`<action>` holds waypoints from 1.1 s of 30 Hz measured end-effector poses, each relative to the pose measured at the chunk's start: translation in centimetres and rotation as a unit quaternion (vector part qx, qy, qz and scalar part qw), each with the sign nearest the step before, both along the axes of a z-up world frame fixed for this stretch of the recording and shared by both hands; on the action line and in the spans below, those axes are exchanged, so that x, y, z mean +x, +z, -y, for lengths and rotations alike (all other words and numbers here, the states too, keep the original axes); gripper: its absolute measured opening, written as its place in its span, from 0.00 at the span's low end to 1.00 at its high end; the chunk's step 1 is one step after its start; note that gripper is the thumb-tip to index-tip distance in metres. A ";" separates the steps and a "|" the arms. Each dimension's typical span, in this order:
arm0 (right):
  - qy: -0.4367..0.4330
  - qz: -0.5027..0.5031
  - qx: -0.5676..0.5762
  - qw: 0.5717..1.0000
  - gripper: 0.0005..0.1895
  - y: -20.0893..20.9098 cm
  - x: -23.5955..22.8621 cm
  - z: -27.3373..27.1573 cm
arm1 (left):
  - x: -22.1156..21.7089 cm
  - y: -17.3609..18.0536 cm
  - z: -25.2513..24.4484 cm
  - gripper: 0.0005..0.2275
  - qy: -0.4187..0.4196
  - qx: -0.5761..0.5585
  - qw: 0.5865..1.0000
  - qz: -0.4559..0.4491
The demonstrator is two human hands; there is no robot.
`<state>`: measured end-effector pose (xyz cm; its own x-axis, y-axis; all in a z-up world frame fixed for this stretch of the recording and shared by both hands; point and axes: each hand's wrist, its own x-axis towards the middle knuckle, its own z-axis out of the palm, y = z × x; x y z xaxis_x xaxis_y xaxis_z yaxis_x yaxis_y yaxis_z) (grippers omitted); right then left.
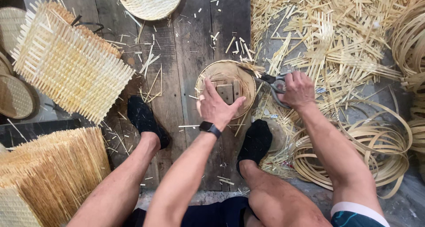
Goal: The person sits on the floor and repeatedly assembles small round bamboo bowls. They place a circular bamboo frame onto a square woven mat, fold the mat around the frame, and use a wooden mold to shape the bowl. The person then uses shears to trim the excess bamboo strips from the rim and places the finished bowl aside.
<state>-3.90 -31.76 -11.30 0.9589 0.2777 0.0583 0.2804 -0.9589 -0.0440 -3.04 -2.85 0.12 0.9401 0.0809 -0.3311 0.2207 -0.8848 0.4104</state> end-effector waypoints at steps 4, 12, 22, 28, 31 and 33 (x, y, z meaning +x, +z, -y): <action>0.003 0.069 -0.010 0.998 0.32 2.6 1.9 -3.9 | -0.1 -1.1 0.6 0.60 0.007 0.022 1.000 -0.013; 0.002 -0.084 -0.039 0.996 0.19 -2.4 -0.6 1.1 | 0.9 -1.4 -1.8 0.60 -0.132 0.016 0.990 -0.041; -0.011 -0.127 -0.019 0.992 0.27 1.9 1.7 -2.2 | 2.3 -0.5 -1.9 0.61 -0.221 0.030 0.974 -0.042; -0.014 -0.180 -0.018 0.983 0.12 -2.5 -1.3 1.1 | 2.9 -0.4 -2.9 0.61 -0.286 0.015 0.956 -0.059; -0.083 -0.202 0.037 0.975 0.13 -3.1 -1.8 1.8 | 3.0 -0.6 -3.3 0.62 -0.295 0.010 0.953 -0.073; -0.197 -0.225 0.096 0.949 0.13 -2.7 -1.7 2.6 | 3.3 -0.9 -3.5 0.60 -0.297 0.000 0.950 -0.097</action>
